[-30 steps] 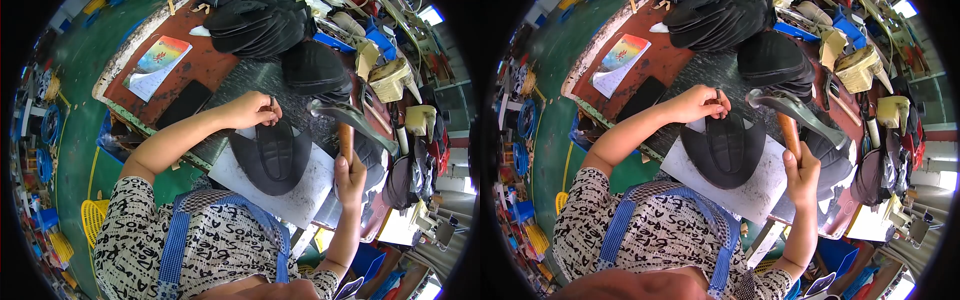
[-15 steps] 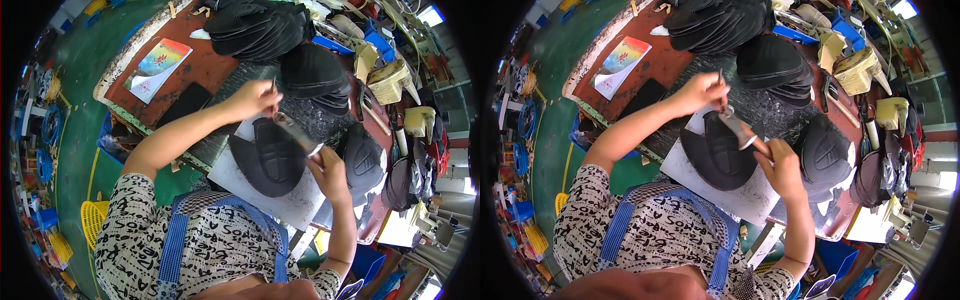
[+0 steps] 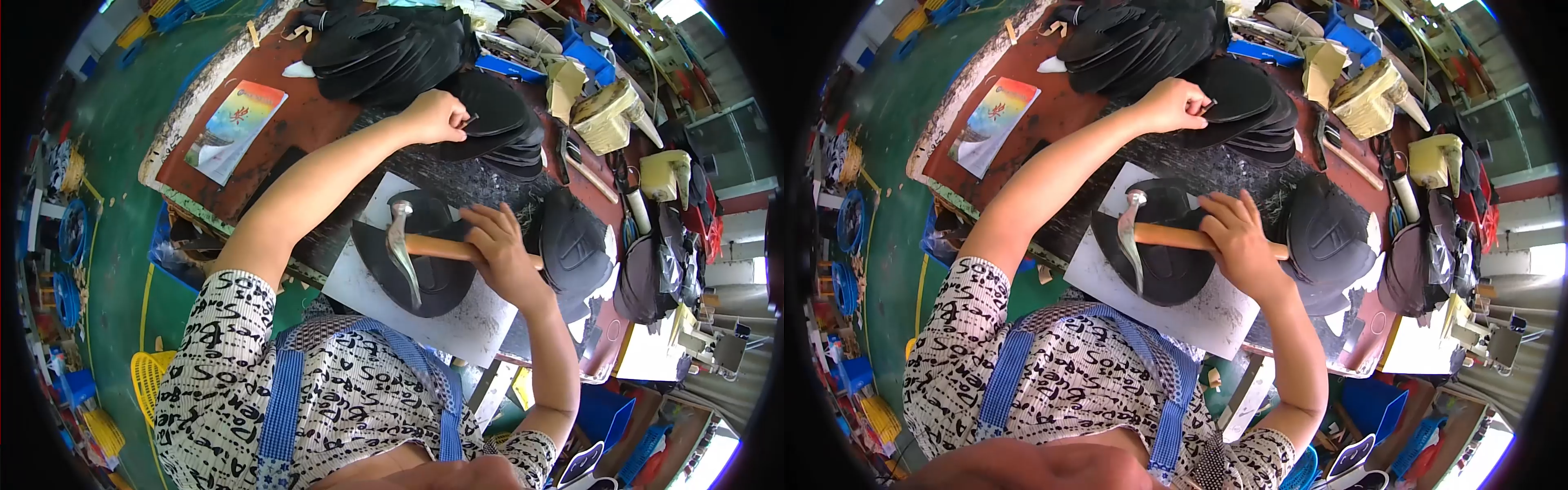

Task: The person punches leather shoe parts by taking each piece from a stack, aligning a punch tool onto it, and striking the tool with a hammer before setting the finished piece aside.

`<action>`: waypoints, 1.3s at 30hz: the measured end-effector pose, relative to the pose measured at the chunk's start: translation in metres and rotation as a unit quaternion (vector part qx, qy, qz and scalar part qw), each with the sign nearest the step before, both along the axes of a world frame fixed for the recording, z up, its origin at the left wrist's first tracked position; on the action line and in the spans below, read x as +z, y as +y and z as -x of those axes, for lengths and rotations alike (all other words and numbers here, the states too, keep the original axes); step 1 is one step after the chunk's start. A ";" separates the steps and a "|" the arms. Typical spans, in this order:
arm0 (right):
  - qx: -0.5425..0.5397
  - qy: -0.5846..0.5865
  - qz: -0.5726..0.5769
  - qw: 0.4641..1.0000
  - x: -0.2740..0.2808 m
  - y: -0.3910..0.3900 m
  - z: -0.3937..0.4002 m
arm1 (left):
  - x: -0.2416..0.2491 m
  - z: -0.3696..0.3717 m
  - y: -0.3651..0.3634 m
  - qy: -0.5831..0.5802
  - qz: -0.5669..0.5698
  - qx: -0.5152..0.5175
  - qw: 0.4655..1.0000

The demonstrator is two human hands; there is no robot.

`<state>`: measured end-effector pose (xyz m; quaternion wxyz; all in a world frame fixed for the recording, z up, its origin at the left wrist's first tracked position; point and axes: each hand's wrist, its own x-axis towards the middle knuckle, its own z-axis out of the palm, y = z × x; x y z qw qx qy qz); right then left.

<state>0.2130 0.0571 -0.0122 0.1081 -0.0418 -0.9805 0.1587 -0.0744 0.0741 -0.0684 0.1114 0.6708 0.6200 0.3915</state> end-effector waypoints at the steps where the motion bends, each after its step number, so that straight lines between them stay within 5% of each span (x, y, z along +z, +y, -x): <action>1: 0.009 0.003 0.005 1.000 -0.007 0.002 0.004 | 0.000 0.002 -0.002 -0.016 0.006 -0.015 1.000; 6: 0.034 -0.027 -0.001 0.999 -0.003 0.003 0.010 | 0.002 0.012 -0.015 -0.094 0.000 -0.009 0.996; 8: 0.006 -0.008 0.030 1.000 0.009 0.000 -0.003 | 0.015 0.011 -0.021 -0.072 -0.138 0.097 0.983; 10: -0.035 -0.012 0.033 0.999 0.038 0.000 -0.024 | 0.057 -0.002 -0.054 -0.038 -0.233 0.054 0.970; 13: -0.166 0.023 -0.030 0.985 0.070 0.035 -0.073 | 0.097 -0.019 -0.125 0.075 -0.207 -0.097 0.971; 17: -0.315 -0.051 0.011 0.948 0.074 0.102 -0.136 | 0.060 -0.031 -0.199 0.117 0.015 -0.300 0.947; 18: -0.346 -0.073 0.009 0.935 0.063 0.114 -0.146 | 0.056 -0.035 -0.209 0.133 0.142 -0.296 0.935; 21: -0.236 0.048 -0.211 0.947 0.040 0.116 -0.152 | 0.053 -0.028 -0.216 -0.047 0.146 -0.240 0.959; 23: -0.288 0.053 -0.079 0.953 0.042 0.084 -0.135 | 0.057 -0.031 -0.204 -0.107 0.129 -0.119 0.979; 24: -0.314 0.054 -0.013 0.948 0.041 0.064 -0.127 | 0.060 -0.038 -0.195 -0.322 0.214 -0.032 0.922; 28: -0.353 0.003 0.270 0.896 0.020 -0.009 -0.087 | 0.021 -0.048 -0.151 -0.427 0.137 -0.033 0.893; 32: -0.257 -0.064 0.242 0.933 0.008 -0.028 -0.065 | -0.005 -0.056 -0.139 -0.407 0.148 -0.038 0.901; 39: -0.260 -0.118 0.219 0.933 0.002 -0.019 -0.061 | 0.001 -0.061 -0.141 -0.398 0.153 -0.001 0.905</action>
